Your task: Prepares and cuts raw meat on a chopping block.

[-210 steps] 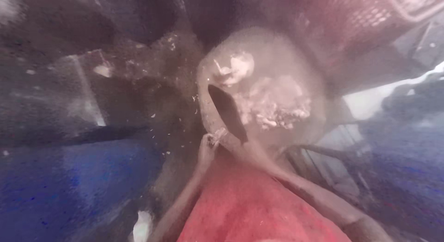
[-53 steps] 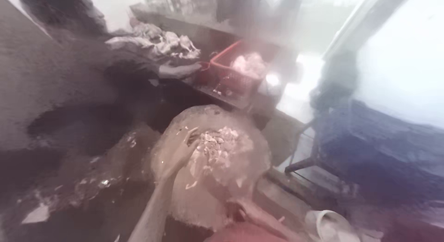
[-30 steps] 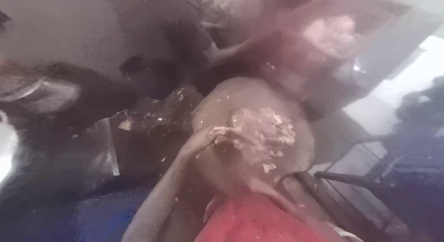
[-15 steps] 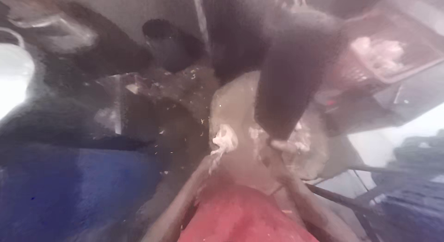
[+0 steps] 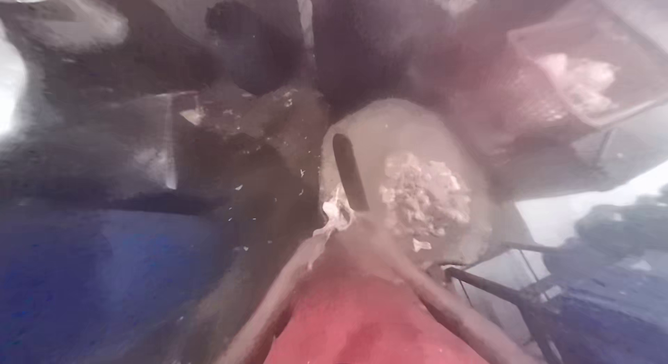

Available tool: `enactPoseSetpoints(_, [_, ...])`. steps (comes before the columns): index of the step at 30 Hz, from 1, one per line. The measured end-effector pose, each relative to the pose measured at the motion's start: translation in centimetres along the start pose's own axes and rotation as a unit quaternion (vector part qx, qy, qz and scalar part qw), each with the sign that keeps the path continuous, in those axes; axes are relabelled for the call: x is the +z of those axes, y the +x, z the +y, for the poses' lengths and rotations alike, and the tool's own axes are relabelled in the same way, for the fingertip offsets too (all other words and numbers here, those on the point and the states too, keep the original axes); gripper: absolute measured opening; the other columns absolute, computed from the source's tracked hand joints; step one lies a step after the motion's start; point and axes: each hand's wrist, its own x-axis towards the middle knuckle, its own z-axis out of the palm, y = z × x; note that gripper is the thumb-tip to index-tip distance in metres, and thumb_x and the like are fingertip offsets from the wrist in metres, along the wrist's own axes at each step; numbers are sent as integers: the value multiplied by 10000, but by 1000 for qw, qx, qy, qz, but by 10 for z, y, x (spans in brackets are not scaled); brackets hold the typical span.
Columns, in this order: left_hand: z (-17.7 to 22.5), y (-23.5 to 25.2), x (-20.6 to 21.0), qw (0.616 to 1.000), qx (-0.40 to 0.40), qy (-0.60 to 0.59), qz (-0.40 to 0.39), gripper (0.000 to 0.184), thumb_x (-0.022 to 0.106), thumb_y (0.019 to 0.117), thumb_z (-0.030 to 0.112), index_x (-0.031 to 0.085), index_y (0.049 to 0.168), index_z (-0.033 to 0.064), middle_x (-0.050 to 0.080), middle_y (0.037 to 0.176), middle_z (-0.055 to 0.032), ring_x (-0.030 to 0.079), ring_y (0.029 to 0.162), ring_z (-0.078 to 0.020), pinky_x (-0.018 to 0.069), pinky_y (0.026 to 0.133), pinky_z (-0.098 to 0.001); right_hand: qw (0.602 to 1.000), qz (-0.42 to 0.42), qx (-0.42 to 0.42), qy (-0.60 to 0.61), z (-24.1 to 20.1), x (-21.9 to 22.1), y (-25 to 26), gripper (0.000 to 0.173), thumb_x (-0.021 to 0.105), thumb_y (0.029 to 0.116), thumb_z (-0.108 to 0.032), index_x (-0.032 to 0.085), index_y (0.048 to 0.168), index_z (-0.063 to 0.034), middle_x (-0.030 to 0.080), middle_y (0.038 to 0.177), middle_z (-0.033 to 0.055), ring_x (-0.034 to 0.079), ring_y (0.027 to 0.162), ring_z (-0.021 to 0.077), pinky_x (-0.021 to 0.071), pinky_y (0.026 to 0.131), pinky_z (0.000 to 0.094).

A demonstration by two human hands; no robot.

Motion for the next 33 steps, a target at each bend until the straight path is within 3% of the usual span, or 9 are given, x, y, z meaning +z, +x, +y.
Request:
enactPoseSetpoints(6, [-6,-7,11,998,11,-55,16,314,452,1091,320,611,1197,71,600,720,-7,558,560,-102,493,501,-262,979,-155,126,-36,65,-19,-7,370,441,1062,-76,577,1405,-71,617,1401,74,602,1253,139,488,1087,343])
enactPoseSetpoints(9, [-21,-23,4,997,9,-70,36,313,429,1100,302,605,1206,66,621,740,-7,568,562,-87,492,496,-240,984,-98,152,9,22,-7,-17,357,431,1057,-99,578,1375,-35,613,1346,107,630,1090,107,535,936,293])
enactPoseSetpoints(12, [-33,-33,0,993,22,-108,48,301,437,1098,297,611,1173,63,624,733,-1,579,574,-78,507,514,-234,987,-92,129,16,32,2,-41,347,445,1058,-98,571,1342,58,623,1320,178,638,1125,131,527,987,298])
enactPoseSetpoints(17, [8,-45,5,992,106,9,66,284,492,1081,276,596,1224,54,609,729,-21,578,584,-114,530,556,-291,946,-105,298,77,83,-34,-65,374,471,1069,-200,543,1434,-162,648,1060,55,558,638,114,502,536,300])
enactPoseSetpoints(20, [47,-47,2,969,116,214,27,357,517,1064,343,620,1290,86,630,848,-37,591,697,-131,541,687,-343,967,-65,227,-91,83,-54,-54,399,450,1049,-110,579,1426,-141,663,1300,57,675,998,121,580,857,333])
enactPoseSetpoints(23, [70,-8,15,920,102,378,34,435,495,1046,459,660,1204,90,688,949,-94,670,842,-226,559,815,-491,975,-37,148,-163,43,-60,-23,407,429,1053,-110,569,1434,-125,590,1440,77,587,1288,173,490,1097,394])
enactPoseSetpoints(28, [82,7,42,883,82,459,51,489,515,1041,483,656,1263,71,701,1146,-178,671,1093,-341,503,974,-608,997,2,-14,-71,-21,-34,-18,315,475,1061,-163,679,1254,-19,689,1246,119,630,1188,138,492,1074,341])
enactPoseSetpoints(31, [80,11,39,877,80,472,49,453,496,1046,445,664,1231,67,706,1104,-174,681,1053,-341,514,941,-616,991,-98,71,-52,46,-13,-52,355,429,1074,-138,618,1360,-47,647,1341,121,631,1196,152,500,1058,346])
enactPoseSetpoints(33, [78,11,34,890,81,447,42,431,469,1055,435,673,1212,89,714,1062,-131,690,996,-287,533,912,-574,970,-149,193,-19,74,-13,-63,391,408,1076,-135,549,1439,-113,628,1338,95,654,997,125,556,866,333])
